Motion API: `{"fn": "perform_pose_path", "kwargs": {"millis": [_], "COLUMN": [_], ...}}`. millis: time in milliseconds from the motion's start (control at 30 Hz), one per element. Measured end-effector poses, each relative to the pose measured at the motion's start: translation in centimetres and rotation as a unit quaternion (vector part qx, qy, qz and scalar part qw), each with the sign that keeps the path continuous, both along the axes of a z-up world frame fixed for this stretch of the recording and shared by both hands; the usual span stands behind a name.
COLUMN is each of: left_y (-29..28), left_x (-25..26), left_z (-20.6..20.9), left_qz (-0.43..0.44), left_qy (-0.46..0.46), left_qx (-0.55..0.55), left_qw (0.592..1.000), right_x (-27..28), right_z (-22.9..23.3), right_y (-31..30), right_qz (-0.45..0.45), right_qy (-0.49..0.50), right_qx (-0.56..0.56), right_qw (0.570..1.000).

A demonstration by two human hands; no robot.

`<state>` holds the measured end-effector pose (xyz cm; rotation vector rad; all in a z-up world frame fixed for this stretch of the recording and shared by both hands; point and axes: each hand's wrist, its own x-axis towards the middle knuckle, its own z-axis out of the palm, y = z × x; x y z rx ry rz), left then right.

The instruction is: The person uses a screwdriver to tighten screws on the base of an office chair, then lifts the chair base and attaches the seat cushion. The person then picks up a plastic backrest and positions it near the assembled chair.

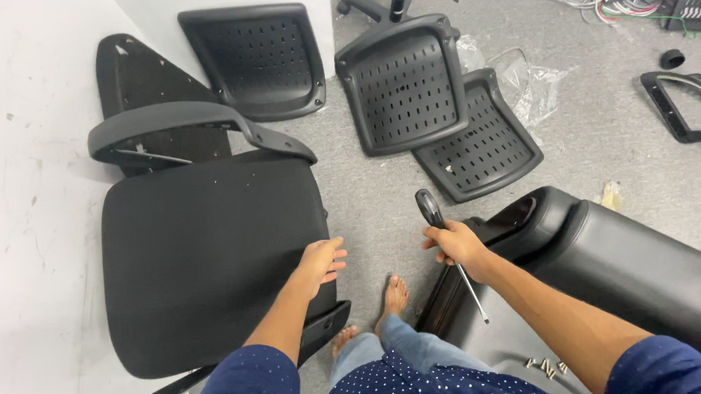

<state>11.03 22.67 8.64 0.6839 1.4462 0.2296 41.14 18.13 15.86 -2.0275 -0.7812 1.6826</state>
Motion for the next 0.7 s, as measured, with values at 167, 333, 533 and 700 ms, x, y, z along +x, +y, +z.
{"fn": "perform_pose_path", "kwargs": {"millis": [167,333,533,700], "left_y": [4.6,8.9,14.0,22.6], "left_x": [2.6,2.8,3.2,4.5], "left_z": [0.5,3.2,7.3,9.0], "left_qz": [-0.028,0.039,-0.027,-0.096], "left_qy": [0.017,0.036,0.012,0.014], "left_qx": [0.035,0.116,0.107,0.110], "left_qw": [0.999,0.992,0.994,0.989], "right_x": [3.4,3.6,2.4,1.2], "right_z": [-1.0,-0.8,-0.1,0.2], "right_y": [3.2,7.6,13.6,20.8], "right_qz": [-0.037,0.008,0.055,0.098], "right_qy": [0.016,0.023,-0.001,-0.059], "right_qx": [0.011,0.012,0.032,0.034], "right_qw": [0.999,1.000,0.998,0.993]}}
